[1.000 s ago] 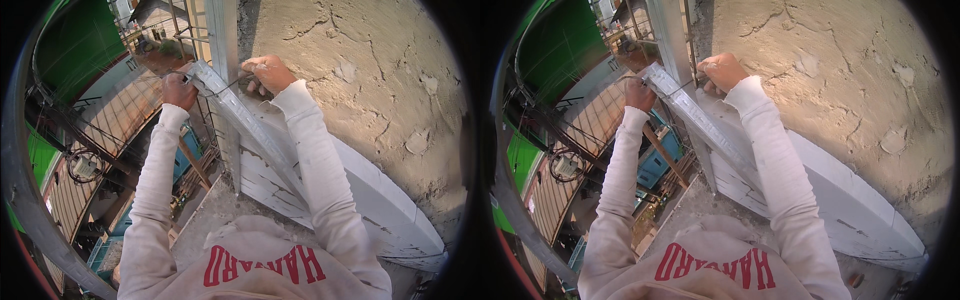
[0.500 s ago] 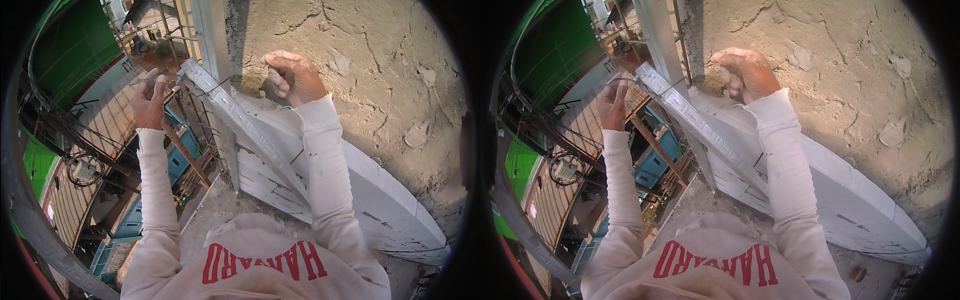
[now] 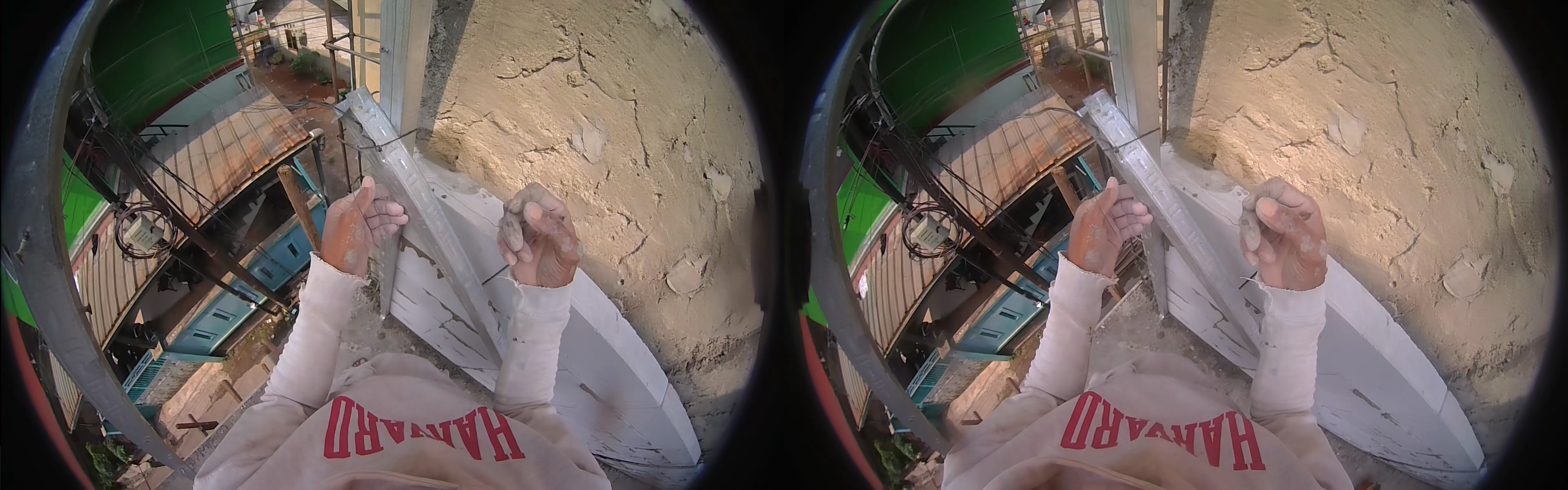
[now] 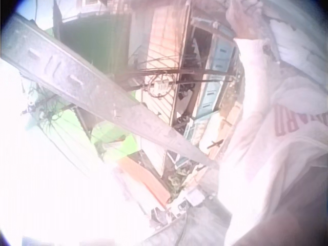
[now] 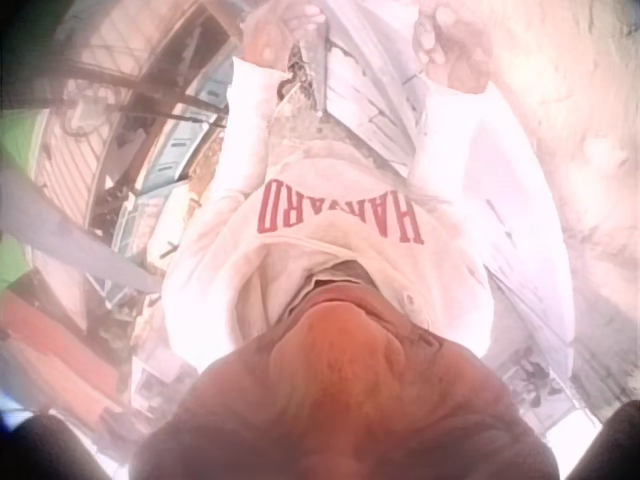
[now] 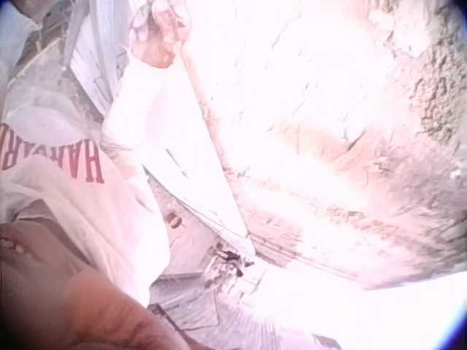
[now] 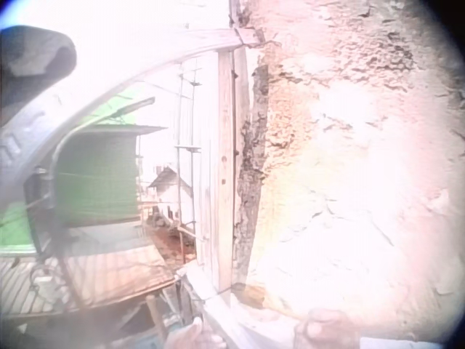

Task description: The person measures and cuts white foam blocks using a tape measure and a hand saw. They then apply mortar to the blocks and install them onto a curved wall structure, securing them with wire ties.

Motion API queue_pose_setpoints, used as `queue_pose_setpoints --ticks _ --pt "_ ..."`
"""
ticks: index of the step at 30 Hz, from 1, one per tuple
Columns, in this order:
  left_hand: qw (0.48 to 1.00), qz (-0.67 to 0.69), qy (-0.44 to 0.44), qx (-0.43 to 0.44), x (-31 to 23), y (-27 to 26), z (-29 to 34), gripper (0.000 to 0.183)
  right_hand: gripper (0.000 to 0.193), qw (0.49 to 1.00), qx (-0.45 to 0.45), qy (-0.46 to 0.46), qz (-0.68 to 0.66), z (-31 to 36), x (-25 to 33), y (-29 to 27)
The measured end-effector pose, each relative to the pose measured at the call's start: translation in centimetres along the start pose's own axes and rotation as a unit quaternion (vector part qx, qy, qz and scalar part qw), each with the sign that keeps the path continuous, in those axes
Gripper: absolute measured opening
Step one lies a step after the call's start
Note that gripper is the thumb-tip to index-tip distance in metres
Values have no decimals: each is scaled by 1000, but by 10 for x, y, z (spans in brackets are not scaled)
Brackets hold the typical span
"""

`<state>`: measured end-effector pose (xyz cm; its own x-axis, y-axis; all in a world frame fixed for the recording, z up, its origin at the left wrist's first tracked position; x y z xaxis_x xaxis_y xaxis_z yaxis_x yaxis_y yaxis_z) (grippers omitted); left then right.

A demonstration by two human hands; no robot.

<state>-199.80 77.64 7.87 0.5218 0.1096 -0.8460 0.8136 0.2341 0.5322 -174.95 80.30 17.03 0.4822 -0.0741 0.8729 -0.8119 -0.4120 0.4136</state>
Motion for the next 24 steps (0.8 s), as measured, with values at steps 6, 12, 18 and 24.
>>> queue_pose_setpoints --ticks 6,12,18,24 --pt "982 184 -15 36 -5 5 -15 67 34 996 21 -4 91 10 18 -9" --pt "924 372 -67 58 12 9 6 76 32 974 87 -185 -96 18 26 -24" --pt "995 68 72 -20 10 11 8 65 34 980 128 -121 -90 51 42 -46" --pt "974 215 -12 70 3 40 -1 50 38 949 -90 -183 239 63 63 -40"
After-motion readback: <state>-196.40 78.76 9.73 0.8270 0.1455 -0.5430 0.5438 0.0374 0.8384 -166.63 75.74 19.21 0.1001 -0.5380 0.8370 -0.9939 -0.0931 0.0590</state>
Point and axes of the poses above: each hand's wrist, its own z-axis away from the middle knuckle, its own y-axis out of the palm, x = y × z, the point moved 5 cm from there along -z, towards the middle knuckle, and after that the axes turned 3 degrees about -x, right-handed, at the moved point
